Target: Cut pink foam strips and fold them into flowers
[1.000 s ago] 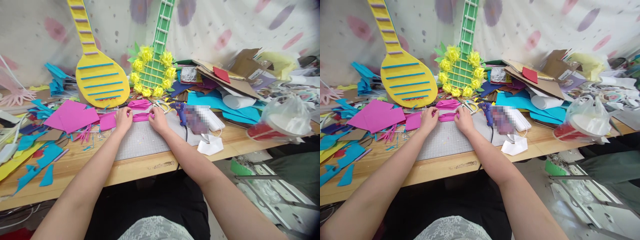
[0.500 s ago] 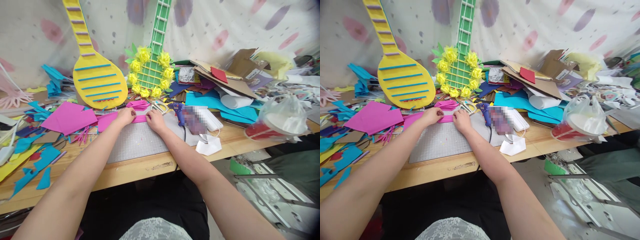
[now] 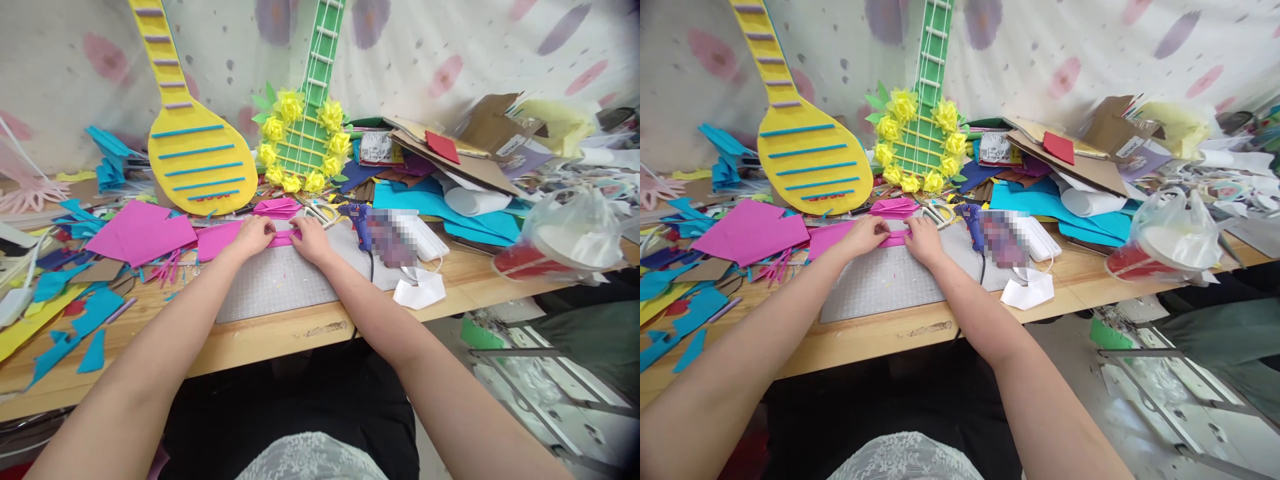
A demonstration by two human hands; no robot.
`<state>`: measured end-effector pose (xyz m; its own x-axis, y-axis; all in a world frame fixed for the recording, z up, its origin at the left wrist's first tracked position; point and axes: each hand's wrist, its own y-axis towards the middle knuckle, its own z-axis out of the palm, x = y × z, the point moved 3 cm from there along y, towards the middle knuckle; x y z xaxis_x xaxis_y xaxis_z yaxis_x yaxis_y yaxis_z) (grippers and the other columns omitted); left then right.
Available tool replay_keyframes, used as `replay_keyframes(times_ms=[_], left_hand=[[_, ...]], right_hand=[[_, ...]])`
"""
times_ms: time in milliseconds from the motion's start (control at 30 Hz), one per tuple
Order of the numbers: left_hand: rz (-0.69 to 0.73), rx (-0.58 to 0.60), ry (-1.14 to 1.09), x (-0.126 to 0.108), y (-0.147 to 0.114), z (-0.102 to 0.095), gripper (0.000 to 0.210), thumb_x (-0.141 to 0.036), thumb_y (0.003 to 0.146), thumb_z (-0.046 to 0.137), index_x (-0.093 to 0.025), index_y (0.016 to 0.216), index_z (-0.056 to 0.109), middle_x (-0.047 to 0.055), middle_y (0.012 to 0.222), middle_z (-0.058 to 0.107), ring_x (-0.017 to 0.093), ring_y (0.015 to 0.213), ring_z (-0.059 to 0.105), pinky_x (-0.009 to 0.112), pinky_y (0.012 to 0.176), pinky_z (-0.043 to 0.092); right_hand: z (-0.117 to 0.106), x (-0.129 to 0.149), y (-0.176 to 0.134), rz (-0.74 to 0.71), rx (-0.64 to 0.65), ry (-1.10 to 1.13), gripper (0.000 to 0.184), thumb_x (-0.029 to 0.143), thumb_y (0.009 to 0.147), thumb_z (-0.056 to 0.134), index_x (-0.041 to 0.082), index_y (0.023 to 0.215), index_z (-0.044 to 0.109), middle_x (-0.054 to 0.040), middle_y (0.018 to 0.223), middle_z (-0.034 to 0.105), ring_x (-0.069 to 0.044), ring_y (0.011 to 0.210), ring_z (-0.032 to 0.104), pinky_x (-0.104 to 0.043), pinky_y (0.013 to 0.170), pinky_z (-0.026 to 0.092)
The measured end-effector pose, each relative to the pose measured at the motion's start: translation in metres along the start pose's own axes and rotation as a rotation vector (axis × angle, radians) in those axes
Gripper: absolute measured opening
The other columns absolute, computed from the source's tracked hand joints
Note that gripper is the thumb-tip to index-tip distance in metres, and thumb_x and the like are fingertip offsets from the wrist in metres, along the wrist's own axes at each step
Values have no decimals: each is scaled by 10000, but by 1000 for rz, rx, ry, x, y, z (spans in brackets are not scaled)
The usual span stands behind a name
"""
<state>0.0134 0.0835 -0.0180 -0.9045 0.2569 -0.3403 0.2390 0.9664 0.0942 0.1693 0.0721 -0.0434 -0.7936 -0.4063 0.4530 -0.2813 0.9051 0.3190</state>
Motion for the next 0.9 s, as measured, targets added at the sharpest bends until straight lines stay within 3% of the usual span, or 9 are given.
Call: replay_keyframes(times_ms=[133, 267, 533, 667, 900], left_hand=[[-81, 54, -40, -1, -2, 1, 212, -233, 734, 593, -176, 934, 635, 69, 909, 685, 201, 826, 614, 317, 750, 463], [-158, 112, -48, 1, 1, 1, 114, -220, 716, 592, -195, 813, 645, 42, 794, 682, 197, 764, 613, 305, 694, 452], [100, -93, 17, -2, -14, 0, 115, -211, 736, 546, -194, 804, 638, 68, 878, 643, 229, 901, 570, 360, 823, 434], [172, -111, 15, -4, -23, 2, 116, -234, 758, 539, -204, 826, 629, 60, 882, 644, 230, 901, 562, 374, 845, 418], [258, -139, 41, -7, -31, 7, 194, -110, 744, 480, -199, 824, 633, 73, 888, 629, 226, 916, 538, 370, 835, 415]], right_hand=[[-1, 2, -1, 6, 12, 6, 319, 202, 805, 523, 149, 1115, 580, -102, 1050, 623, -237, 1028, 494, -369, 939, 366], [-2, 2, -1, -6, 18, -3, 326, 197, 813, 508, 146, 1126, 582, -106, 1066, 622, -245, 1043, 487, -374, 938, 366], [-3, 4, -2, -40, 11, -4, 316, 138, 792, 480, 164, 1086, 595, -94, 1014, 604, -234, 993, 471, -363, 917, 364], [-3, 6, -3, -68, 25, -1, 316, 83, 779, 424, 177, 1019, 607, -84, 951, 599, -224, 955, 469, -363, 893, 363], [-10, 8, -7, -112, 69, 18, 246, 70, 739, 445, 175, 886, 612, -63, 881, 587, -195, 900, 475, -316, 844, 376]])
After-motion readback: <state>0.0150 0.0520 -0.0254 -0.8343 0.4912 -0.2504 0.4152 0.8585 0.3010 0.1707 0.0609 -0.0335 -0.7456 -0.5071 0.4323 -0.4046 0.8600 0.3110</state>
